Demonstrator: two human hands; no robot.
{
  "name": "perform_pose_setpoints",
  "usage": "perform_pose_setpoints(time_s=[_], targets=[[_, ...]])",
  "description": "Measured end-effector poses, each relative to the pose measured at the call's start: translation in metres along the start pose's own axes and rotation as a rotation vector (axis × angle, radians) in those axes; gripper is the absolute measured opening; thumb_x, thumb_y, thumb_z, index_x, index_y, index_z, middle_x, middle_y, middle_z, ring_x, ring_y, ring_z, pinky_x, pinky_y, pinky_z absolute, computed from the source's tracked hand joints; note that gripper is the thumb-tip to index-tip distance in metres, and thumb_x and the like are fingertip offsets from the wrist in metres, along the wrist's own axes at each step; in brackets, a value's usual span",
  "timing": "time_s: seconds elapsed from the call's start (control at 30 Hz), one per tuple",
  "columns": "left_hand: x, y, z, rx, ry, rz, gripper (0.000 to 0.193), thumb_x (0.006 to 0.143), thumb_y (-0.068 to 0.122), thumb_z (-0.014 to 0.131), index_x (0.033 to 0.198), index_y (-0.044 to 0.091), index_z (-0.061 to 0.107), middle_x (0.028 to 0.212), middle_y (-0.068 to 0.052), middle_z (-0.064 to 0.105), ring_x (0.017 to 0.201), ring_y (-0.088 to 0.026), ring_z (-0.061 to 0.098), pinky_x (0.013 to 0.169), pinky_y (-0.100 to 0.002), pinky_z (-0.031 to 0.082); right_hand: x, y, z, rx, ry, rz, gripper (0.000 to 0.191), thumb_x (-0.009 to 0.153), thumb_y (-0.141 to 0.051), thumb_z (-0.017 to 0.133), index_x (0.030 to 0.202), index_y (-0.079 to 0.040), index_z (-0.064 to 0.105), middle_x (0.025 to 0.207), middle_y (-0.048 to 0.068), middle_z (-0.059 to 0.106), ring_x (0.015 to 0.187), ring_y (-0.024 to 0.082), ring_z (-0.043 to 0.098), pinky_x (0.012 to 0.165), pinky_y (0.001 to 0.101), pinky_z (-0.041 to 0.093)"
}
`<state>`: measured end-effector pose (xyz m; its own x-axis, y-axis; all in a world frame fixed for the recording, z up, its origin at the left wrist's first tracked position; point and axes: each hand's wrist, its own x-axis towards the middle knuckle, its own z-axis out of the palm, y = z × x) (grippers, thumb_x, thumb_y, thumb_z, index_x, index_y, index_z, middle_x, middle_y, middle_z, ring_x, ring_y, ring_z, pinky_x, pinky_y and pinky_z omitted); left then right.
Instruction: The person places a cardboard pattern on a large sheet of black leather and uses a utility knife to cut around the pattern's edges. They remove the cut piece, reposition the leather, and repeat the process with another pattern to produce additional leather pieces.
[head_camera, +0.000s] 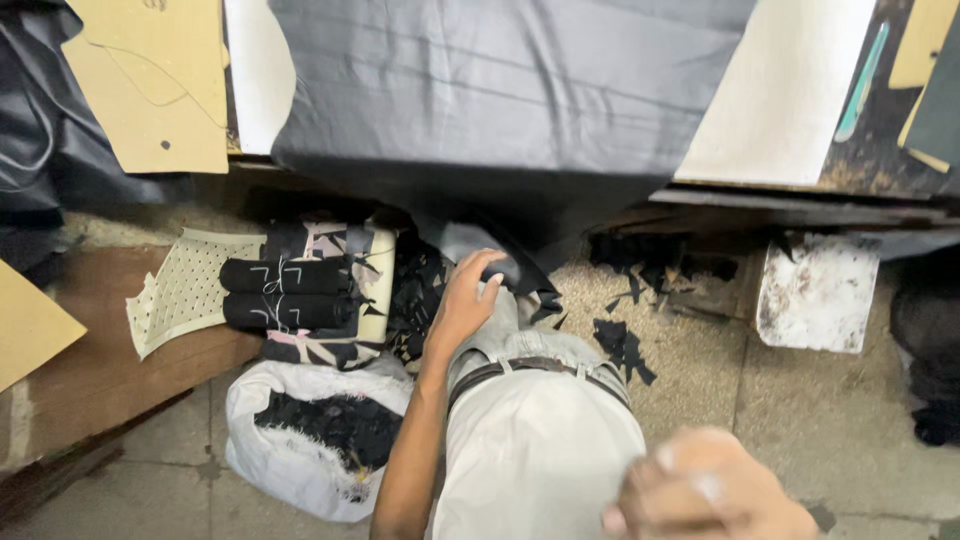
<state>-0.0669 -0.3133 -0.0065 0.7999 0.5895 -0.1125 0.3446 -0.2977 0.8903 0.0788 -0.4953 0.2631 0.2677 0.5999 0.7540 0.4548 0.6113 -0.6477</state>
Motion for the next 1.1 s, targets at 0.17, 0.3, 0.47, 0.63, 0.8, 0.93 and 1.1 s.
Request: perform_pose_setpoints(time_s=[0.17, 0.3, 0.47, 0.63, 0.8, 0.93, 1.1], targets=[[0.086, -0.021, -0.060, 0.152, 0.278, 0.099, 0.042, 0.092, 0.009, 0.065, 0.134, 0.005, 0.063, 0.153, -0.018, 0.051, 0.148, -0.038, 0.041, 0.121, -0.048, 0.032, 0.020, 0.105, 0.044, -0.119, -0.234, 0.450, 0.039, 0.086, 0.003, 0.066, 0.123, -0.006, 0.072, 0.114, 0.009, 0.078, 0.108, 0.024, 0.077, 0.099, 0.0405, 0.061], [0.132, -0.054, -0.121, 0.297, 0.451, -0.026, 0.056, 0.097, 0.018, 0.065, 0.150, 0.007, 0.050, 0.165, -0.019, 0.032, 0.155, -0.040, 0.025, 0.124, -0.055, 0.020, 0.033, 0.194, 0.081, -0.187, -0.574, 0.594, 0.051, 0.093, -0.014, 0.069, 0.141, -0.004, 0.058, 0.145, 0.013, 0.061, 0.141, 0.034, 0.052, 0.117, 0.0464, 0.041], [0.146, -0.095, -0.171, 0.384, 0.505, -0.265, 0.074, 0.103, 0.034, 0.060, 0.165, 0.010, 0.027, 0.173, -0.019, 0.016, 0.160, -0.039, 0.013, 0.126, -0.061, 0.006, 0.035, 0.308, 0.124, -0.322, -0.946, 0.564, 0.059, 0.101, -0.034, 0.057, 0.153, -0.008, 0.044, 0.164, 0.012, 0.039, 0.156, 0.034, 0.028, 0.125, 0.0501, 0.026], [0.155, -0.115, -0.182, 0.424, 0.473, -0.371, 0.076, 0.104, 0.044, 0.057, 0.166, 0.014, 0.024, 0.173, -0.017, 0.014, 0.160, -0.039, 0.008, 0.127, -0.060, 0.006, 0.068, 0.417, 0.120, -0.705, -1.248, 0.416, 0.067, 0.104, -0.056, 0.034, 0.163, -0.024, 0.030, 0.171, 0.006, 0.018, 0.158, 0.029, 0.013, 0.128, 0.0525, 0.012], [0.157, -0.114, -0.183, 0.440, 0.453, -0.381, 0.075, 0.106, 0.046, 0.055, 0.166, 0.013, 0.025, 0.173, -0.018, 0.012, 0.160, -0.040, 0.007, 0.127, -0.061, 0.005, 0.148, 0.485, 0.096, -0.903, -1.019, 0.545, 0.069, 0.107, -0.058, 0.033, 0.165, -0.022, 0.025, 0.172, 0.009, 0.015, 0.159, 0.030, 0.011, 0.129, 0.0519, 0.008], [0.155, -0.116, -0.183, 0.401, 0.444, -0.397, 0.075, 0.106, 0.046, 0.054, 0.167, 0.013, 0.026, 0.174, -0.018, 0.012, 0.160, -0.040, 0.006, 0.128, -0.062, 0.004, 0.194, 0.513, 0.091, -0.904, -0.811, 0.561, 0.069, 0.111, -0.050, 0.049, 0.166, -0.016, 0.026, 0.173, 0.013, 0.018, 0.160, 0.034, 0.015, 0.131, 0.0523, 0.012], [0.153, -0.133, -0.172, 0.291, 0.662, -0.347, 0.078, 0.104, 0.044, 0.062, 0.165, 0.011, 0.027, 0.172, -0.023, 0.009, 0.160, -0.041, 0.013, 0.129, -0.061, 0.015, 0.214, 0.517, 0.098, -1.060, -0.493, 0.566, 0.078, 0.097, -0.052, 0.077, 0.152, -0.007, 0.046, 0.164, 0.014, 0.036, 0.153, 0.034, 0.032, 0.124, 0.0508, 0.030]])
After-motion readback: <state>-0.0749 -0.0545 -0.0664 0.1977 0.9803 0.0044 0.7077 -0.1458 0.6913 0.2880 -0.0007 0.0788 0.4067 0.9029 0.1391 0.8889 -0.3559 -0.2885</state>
